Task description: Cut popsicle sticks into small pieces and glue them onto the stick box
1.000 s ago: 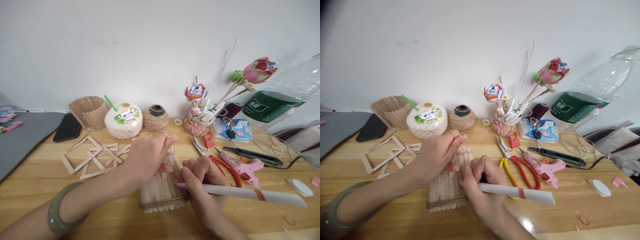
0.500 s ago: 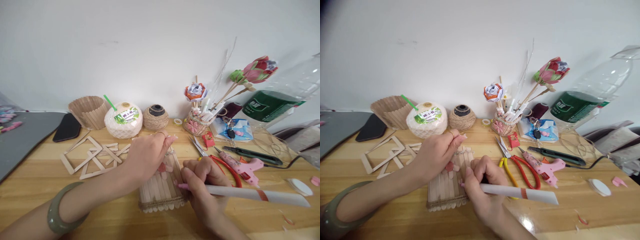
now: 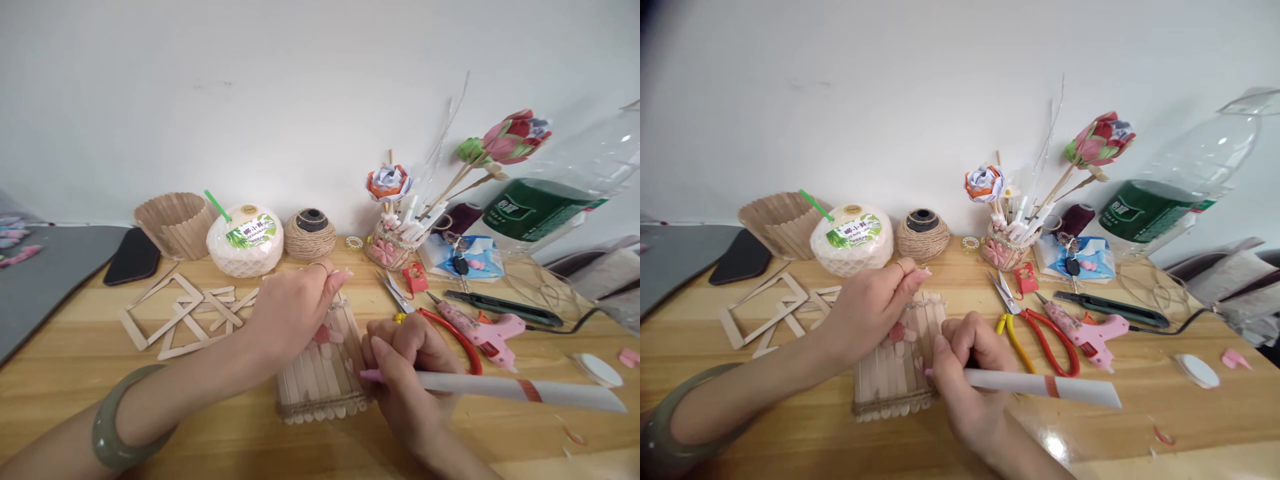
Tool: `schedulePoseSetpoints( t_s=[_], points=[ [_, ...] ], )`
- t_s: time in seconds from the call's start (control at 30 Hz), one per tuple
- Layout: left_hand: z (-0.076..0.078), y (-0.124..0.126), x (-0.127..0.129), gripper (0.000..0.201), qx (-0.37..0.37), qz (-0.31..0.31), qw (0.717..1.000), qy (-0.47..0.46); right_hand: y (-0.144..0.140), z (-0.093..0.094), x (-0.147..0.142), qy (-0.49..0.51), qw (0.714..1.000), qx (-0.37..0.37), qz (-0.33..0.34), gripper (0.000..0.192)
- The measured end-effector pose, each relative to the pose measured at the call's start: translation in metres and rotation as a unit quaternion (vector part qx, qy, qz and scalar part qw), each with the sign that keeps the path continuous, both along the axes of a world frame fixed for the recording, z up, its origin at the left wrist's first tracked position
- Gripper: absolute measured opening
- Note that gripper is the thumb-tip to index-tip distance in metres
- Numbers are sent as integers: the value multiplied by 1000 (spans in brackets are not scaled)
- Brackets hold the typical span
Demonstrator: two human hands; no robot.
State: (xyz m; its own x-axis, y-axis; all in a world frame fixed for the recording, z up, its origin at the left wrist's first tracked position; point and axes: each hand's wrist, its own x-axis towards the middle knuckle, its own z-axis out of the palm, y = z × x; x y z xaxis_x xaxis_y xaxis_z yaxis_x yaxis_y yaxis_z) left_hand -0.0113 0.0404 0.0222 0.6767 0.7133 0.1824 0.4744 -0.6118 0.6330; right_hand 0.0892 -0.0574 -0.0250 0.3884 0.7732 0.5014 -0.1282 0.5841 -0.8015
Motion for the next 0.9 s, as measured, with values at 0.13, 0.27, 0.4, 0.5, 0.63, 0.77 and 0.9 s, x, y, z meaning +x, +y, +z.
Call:
schedulePoseSetpoints(
  t_s=[0.13,0.27,0.4,0.5,0.63,0.77,0.9],
  points=[
    [0,0,0,34,8,-2,1000,-4,1,1,0,2,1000,-8,-4,33],
    [0,0,0,34,16,0,1000,0,0,0,0,-11,1000,-17,-4,33],
    [0,0,1,34,15,4,1000,2,-1,-1,-1,-14,1000,-4,0,33],
    [0,0,1,33,9,-1,1000,-7,-1,0,-1,-2,1000,-13,-11,32],
    [-1,0,0,33,3,-6,1000,-12,-1,1,-1,-4,1000,-20,-11,33],
    [-3,2,-2,33,-30,-23,998,-40,1,6,1,46,999,-18,-18,33],
    [-2,5,-3,34,8,-14,997,-78,6,18,7,91,994,-24,-47,36]
  ],
)
